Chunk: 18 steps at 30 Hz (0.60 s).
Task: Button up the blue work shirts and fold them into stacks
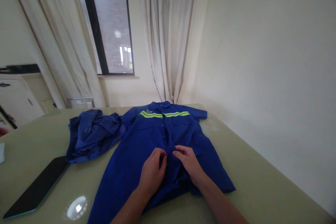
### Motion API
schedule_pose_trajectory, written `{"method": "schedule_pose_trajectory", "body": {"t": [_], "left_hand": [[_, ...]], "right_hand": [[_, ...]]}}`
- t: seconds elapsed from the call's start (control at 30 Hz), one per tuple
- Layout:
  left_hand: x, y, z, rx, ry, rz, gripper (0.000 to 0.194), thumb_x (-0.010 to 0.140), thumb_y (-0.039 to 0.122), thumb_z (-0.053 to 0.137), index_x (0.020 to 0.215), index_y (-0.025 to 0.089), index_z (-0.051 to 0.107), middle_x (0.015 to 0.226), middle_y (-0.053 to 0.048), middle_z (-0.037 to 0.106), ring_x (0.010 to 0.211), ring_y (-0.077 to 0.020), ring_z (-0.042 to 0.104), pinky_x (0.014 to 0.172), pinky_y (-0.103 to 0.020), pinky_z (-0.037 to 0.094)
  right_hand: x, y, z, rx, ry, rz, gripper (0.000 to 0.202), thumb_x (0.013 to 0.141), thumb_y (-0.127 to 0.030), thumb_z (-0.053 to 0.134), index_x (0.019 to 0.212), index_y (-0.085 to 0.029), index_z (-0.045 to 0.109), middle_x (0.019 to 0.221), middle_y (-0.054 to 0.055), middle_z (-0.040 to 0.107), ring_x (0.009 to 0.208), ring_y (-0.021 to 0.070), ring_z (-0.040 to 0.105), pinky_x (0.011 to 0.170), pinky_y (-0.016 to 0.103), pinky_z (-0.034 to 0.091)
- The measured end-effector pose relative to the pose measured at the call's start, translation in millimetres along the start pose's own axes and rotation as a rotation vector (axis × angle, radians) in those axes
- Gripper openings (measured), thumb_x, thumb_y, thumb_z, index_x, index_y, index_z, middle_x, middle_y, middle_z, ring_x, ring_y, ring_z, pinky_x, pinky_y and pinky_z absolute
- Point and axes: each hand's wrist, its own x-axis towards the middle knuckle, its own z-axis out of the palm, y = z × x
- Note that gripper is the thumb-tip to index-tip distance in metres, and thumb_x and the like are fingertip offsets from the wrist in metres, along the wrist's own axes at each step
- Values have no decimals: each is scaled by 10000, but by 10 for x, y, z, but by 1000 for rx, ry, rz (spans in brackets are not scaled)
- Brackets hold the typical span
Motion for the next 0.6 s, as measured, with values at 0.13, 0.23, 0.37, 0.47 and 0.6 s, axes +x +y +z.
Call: {"method": "schedule_pose_trajectory", "body": {"t": [0.13, 0.23, 0.37, 0.47, 0.6], "left_hand": [[-6, -7, -4, 36, 8, -26, 145, 974, 278, 426, 951, 251, 566, 922, -28, 657, 805, -200, 631, 755, -323, 450], [-6, -6, -12, 45, 26, -45, 145, 975, 282, 426, 948, 251, 565, 926, -29, 663, 824, -203, 640, 739, -317, 447], [0, -22, -9, 45, 41, -40, 138, 973, 290, 440, 942, 252, 569, 913, -23, 671, 823, -203, 649, 737, -312, 451], [4, -24, -12, 45, 34, -22, 143, 977, 291, 439, 939, 249, 571, 902, -23, 665, 805, -203, 643, 736, -320, 456], [0, 18, -49, -21, 51, 27, 224, 1010, 336, 401, 1007, 240, 604, 991, -52, 672, 893, -215, 647, 815, -346, 482]], "right_hand": [[-3, -26, 10, -103, -17, -44, 344, 693, -496, 821, 720, -176, 699, 655, -20, 615, 632, 138, 514, 596, 250, 376], [2, -24, -1, -105, -21, -41, 399, 706, -553, 807, 726, -186, 653, 649, -36, 557, 621, 126, 469, 575, 240, 350], [37, 21, -26, -60, -48, -56, 418, 725, -581, 788, 757, -197, 626, 641, -57, 498, 601, 111, 427, 563, 230, 330], [48, 36, -24, -66, -47, -60, 397, 746, -571, 771, 776, -188, 668, 621, -54, 500, 583, 109, 422, 553, 234, 316], [20, -5, 11, -125, -75, -72, 374, 804, -550, 714, 754, -179, 716, 569, -43, 508, 546, 115, 424, 531, 247, 305]]}}
